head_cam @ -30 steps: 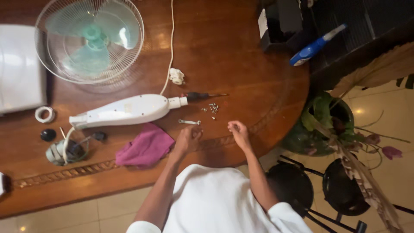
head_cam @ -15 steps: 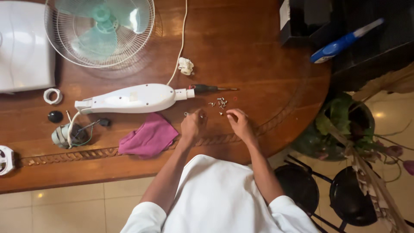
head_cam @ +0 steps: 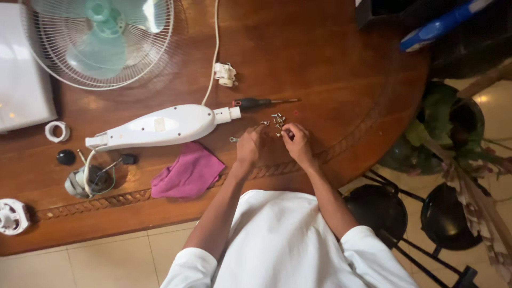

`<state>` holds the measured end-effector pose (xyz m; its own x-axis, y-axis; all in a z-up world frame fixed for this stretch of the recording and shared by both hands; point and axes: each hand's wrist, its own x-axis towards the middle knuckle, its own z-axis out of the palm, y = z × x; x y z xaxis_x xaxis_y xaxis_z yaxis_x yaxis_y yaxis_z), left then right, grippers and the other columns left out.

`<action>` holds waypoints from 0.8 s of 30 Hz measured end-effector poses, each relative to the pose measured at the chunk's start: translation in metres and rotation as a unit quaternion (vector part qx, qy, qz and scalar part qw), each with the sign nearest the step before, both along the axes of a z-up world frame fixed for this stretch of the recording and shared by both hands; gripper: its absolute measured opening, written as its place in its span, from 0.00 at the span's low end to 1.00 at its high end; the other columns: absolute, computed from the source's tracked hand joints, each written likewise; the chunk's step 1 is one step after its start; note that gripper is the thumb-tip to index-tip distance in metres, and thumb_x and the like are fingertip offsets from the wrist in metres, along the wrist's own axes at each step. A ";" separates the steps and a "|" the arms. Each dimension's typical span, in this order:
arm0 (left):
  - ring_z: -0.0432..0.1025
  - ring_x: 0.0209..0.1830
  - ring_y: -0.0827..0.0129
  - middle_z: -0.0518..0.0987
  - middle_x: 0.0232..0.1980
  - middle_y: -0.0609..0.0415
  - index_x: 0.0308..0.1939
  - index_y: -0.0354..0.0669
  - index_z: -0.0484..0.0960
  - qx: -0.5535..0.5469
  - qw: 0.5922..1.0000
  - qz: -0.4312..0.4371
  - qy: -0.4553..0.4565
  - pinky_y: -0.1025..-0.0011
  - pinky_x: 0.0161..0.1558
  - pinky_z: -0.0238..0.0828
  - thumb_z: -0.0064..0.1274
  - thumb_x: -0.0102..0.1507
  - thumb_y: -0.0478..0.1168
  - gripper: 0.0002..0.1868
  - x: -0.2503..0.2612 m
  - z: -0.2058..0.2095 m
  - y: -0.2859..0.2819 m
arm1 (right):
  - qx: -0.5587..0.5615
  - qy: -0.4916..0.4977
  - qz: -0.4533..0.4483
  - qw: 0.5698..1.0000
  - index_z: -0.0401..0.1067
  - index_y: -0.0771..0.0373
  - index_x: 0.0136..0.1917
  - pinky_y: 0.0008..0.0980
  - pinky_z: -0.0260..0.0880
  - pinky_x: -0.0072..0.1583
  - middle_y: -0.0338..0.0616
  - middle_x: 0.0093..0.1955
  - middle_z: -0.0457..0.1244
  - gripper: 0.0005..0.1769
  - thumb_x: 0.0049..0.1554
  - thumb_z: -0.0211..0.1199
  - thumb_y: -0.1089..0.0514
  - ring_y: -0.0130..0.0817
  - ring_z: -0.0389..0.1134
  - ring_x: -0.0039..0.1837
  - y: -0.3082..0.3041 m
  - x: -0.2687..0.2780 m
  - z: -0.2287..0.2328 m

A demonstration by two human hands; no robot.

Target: The person assembles a white plastic fan housing by aligning it over the motor and internal components, then fastening it with multiple screws using a screwdriver. They handle screws, washers, and the housing, and use a pink cloth to wipe the surface during assembly.

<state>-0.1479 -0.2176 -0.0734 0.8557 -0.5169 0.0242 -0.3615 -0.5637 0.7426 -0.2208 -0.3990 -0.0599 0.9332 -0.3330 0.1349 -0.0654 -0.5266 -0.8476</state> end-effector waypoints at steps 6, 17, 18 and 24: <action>0.76 0.50 0.54 0.83 0.46 0.53 0.48 0.54 0.84 0.070 0.992 -0.090 -0.052 0.56 0.49 0.72 0.51 0.61 0.39 0.12 0.020 0.011 -0.027 | 0.064 0.003 -0.029 0.998 0.72 0.67 0.49 0.28 0.67 0.43 0.41 0.37 0.63 0.12 0.52 0.67 0.72 0.28 0.64 0.38 -0.009 0.000 -0.022; 0.76 0.48 0.52 0.83 0.43 0.50 0.51 0.51 0.81 0.087 0.995 -0.041 -0.033 0.54 0.47 0.72 0.57 0.61 0.45 0.15 0.022 0.012 -0.042 | 0.112 0.011 -0.019 0.993 0.74 0.66 0.52 0.23 0.59 0.39 0.33 0.38 0.56 0.14 0.53 0.69 0.71 0.21 0.55 0.38 -0.012 0.005 -0.022; 0.77 0.47 0.52 0.82 0.43 0.49 0.51 0.50 0.80 0.089 0.995 -0.035 -0.030 0.54 0.47 0.73 0.56 0.61 0.44 0.14 0.021 0.011 -0.041 | 0.106 0.018 -0.019 0.994 0.74 0.65 0.53 0.23 0.58 0.39 0.33 0.37 0.57 0.14 0.53 0.69 0.71 0.21 0.55 0.37 -0.011 0.004 -0.020; 0.77 0.42 0.46 0.82 0.40 0.44 0.55 0.45 0.78 0.074 0.996 0.043 -0.004 0.50 0.41 0.72 0.55 0.65 0.43 0.16 0.020 0.005 -0.037 | 0.101 0.019 -0.016 0.995 0.73 0.64 0.50 0.24 0.58 0.40 0.33 0.37 0.56 0.10 0.56 0.69 0.71 0.21 0.54 0.38 -0.013 0.003 -0.037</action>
<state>-0.1276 -0.2548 -0.0688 0.8975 -0.4392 -0.0396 -0.3122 -0.6963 0.6463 -0.2178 -0.4125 -0.0968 0.9252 -0.3785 0.0281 -0.1122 -0.3436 -0.9324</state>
